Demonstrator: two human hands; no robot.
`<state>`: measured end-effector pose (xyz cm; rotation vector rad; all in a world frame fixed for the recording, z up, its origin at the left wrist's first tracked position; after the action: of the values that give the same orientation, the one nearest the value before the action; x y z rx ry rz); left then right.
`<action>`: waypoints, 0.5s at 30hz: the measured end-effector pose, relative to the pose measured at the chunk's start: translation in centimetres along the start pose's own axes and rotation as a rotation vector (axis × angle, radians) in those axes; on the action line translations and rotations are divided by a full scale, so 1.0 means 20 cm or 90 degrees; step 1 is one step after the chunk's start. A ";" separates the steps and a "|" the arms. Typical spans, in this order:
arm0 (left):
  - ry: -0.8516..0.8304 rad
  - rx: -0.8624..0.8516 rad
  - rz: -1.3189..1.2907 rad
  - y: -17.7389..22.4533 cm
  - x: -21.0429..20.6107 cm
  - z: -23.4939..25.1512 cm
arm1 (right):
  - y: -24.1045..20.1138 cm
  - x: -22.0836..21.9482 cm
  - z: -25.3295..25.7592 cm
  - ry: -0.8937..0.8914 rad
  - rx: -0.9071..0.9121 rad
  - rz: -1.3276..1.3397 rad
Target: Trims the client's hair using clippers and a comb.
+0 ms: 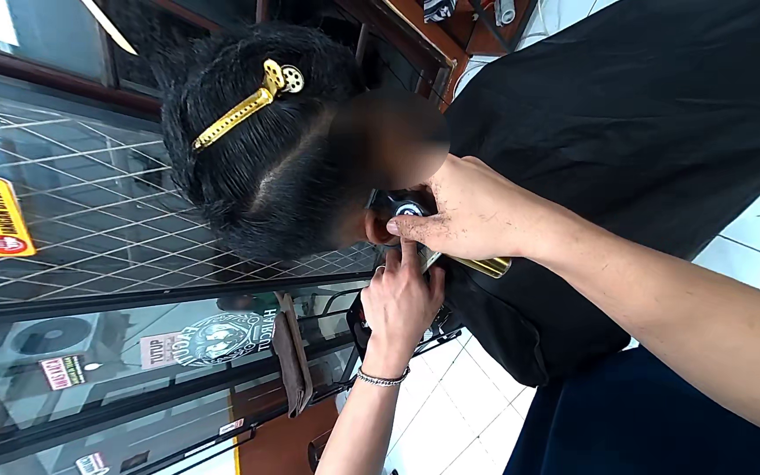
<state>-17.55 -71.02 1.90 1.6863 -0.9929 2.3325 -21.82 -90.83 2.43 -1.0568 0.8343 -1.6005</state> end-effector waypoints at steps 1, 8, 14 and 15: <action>0.003 -0.002 -0.004 0.00 0.00 0.00 | 0.00 -0.01 0.00 0.009 0.016 0.007; -0.016 0.010 0.012 0.00 0.00 0.00 | 0.05 0.02 -0.02 -0.008 -0.038 0.008; -0.011 0.009 0.014 0.01 0.00 0.01 | 0.04 0.05 -0.01 -0.007 -0.015 0.023; -0.009 0.009 0.013 0.01 0.00 0.01 | 0.04 0.05 -0.01 -0.015 -0.012 0.015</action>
<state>-17.49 -71.20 1.84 1.7074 -1.0041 2.3486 -21.71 -92.02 1.81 -1.0739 0.8449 -1.5604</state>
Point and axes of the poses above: each hand's wrist, its own z-axis towards the middle knuckle, its own x-axis out of the back of the hand, y = z × x, the point moved 1 cm from there along z, towards the middle knuckle, and after that the axes turned 13 degrees about x, right-handed, at the moved point
